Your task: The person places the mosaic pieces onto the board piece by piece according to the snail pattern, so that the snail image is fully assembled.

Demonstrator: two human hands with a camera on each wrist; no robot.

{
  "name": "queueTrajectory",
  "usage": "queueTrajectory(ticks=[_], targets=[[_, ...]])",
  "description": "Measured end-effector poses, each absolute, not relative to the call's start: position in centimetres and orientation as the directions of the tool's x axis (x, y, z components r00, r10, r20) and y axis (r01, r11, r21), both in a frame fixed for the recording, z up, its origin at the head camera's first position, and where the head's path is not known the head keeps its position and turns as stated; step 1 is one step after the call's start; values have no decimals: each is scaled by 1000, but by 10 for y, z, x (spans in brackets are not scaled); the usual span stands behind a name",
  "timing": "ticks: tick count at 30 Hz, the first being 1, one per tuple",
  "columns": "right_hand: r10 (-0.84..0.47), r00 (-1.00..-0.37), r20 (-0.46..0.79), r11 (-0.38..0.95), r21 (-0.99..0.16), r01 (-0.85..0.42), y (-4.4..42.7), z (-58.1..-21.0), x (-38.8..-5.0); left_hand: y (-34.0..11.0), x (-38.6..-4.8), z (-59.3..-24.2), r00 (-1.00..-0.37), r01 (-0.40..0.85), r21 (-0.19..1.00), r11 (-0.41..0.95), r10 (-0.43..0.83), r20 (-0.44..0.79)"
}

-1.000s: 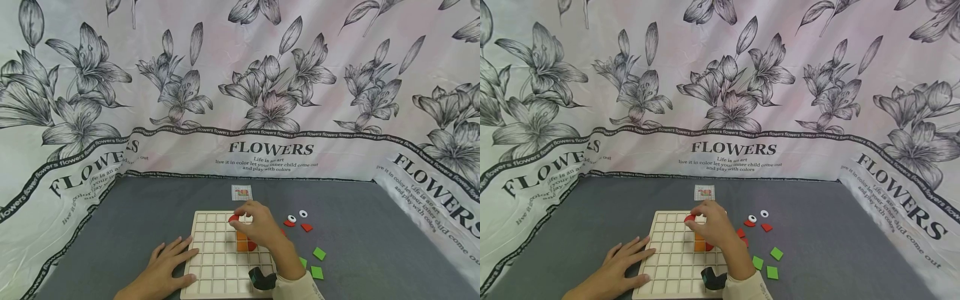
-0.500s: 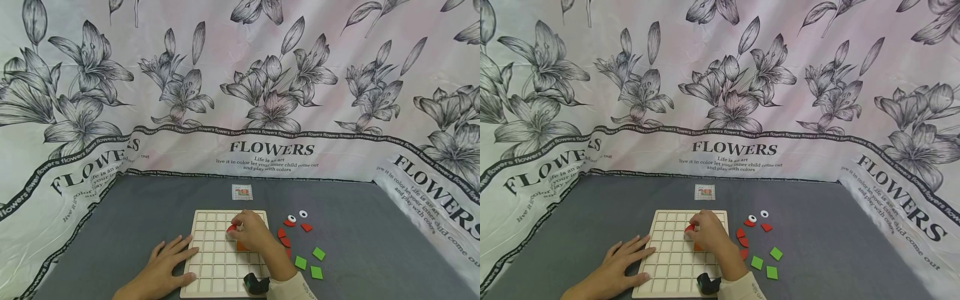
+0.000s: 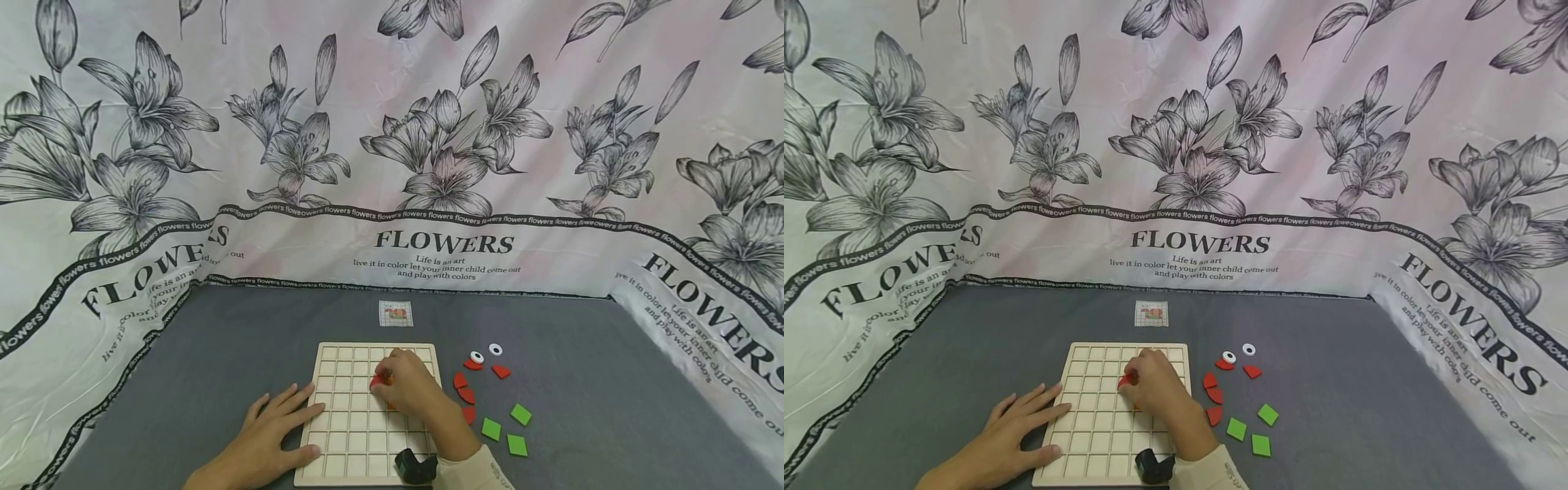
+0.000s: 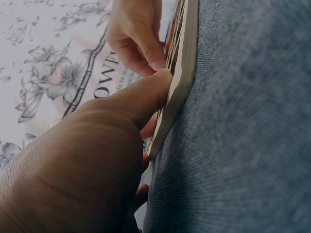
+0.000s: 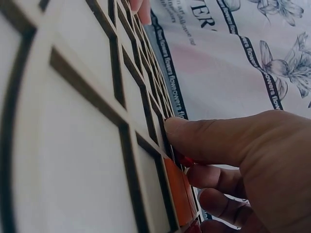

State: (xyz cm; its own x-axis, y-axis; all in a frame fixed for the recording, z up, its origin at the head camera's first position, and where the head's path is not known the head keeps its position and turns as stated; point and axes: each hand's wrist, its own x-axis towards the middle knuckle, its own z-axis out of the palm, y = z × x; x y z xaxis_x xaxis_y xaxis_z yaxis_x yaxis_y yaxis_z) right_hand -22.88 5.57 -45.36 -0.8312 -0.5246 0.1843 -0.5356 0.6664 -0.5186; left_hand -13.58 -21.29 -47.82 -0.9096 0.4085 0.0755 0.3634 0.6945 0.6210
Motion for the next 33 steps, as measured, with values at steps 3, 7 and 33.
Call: queueTrajectory(ticks=[3, 7, 33], targets=[[-525, -832, 179, 667, -522, -532, 56, -454, -229, -213, -136, -479, -908, 366, 621, 693, 412, 76], [-521, -837, 168, 666, -533, -521, 56, -454, -229, -213, -136, -478, -909, 361, 618, 698, 410, 68], [-470, -780, 414, 513, -590, -623, 87, -376, -209, -213, -137, -478, -911, 348, 622, 701, 409, 48]])
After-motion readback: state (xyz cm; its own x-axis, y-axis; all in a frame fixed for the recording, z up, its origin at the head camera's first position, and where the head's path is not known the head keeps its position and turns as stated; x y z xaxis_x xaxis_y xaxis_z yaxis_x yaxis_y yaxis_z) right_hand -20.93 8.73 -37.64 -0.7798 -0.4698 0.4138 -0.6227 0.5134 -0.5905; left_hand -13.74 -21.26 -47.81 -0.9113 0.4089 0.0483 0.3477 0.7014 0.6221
